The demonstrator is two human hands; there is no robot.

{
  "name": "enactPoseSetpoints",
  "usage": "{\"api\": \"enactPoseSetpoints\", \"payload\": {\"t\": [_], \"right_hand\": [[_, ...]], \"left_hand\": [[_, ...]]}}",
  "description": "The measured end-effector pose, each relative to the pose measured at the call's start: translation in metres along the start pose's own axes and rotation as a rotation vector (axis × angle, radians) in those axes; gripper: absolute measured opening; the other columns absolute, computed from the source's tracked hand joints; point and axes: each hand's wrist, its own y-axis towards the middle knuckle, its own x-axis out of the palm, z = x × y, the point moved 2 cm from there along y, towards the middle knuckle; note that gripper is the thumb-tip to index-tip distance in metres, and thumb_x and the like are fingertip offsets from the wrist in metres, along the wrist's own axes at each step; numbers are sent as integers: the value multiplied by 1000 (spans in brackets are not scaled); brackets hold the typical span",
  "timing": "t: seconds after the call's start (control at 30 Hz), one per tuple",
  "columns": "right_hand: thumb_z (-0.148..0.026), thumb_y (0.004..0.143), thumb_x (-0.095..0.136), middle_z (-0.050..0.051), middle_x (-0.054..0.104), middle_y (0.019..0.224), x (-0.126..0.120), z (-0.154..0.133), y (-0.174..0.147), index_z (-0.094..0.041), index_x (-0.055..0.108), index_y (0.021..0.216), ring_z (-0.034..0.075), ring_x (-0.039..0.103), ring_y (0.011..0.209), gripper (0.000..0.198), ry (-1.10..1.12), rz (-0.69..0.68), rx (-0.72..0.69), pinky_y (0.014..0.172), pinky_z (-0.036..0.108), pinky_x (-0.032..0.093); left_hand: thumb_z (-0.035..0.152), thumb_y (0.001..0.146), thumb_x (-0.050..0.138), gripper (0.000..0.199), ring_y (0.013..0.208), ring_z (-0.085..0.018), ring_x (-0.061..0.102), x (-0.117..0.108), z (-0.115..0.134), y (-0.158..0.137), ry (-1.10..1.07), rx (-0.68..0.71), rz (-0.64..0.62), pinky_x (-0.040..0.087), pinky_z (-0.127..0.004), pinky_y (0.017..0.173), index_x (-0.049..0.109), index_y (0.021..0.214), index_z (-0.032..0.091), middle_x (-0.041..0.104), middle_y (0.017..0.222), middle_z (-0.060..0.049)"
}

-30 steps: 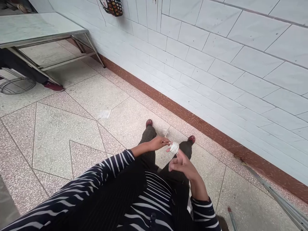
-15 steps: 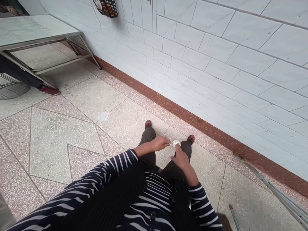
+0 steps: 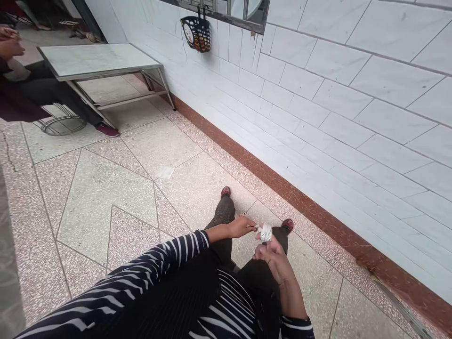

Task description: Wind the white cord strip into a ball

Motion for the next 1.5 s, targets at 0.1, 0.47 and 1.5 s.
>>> {"api": "enactPoseSetpoints", "payload": {"t": [0.1,0.47,1.5], "right_hand": [[-31,77,77,3,53,130,5,-2,13,-41,44,143,12,56,71,74,-32,98,-79,75,35,54],[-35,78,77,4,55,126,17,-9,24,-45,30,150,18,59,80,87,-204,46,-91,85,44,54],[-25,61,80,1,61,98,-21,4,32,-22,57,122,10,54,57,66,-505,100,96,60,31,50]], "left_hand": [[24,93,58,20,63,-10,47,8,-7,1,-36,-71,-11,29,-21,62,70,80,14,60,66,2],[24,89,62,34,57,-10,37,-8,-26,18,-102,-154,61,26,-24,58,53,57,13,41,52,5],[25,82,63,22,56,-9,48,-57,37,45,-89,5,-88,37,-20,62,68,64,12,58,55,2]]}}
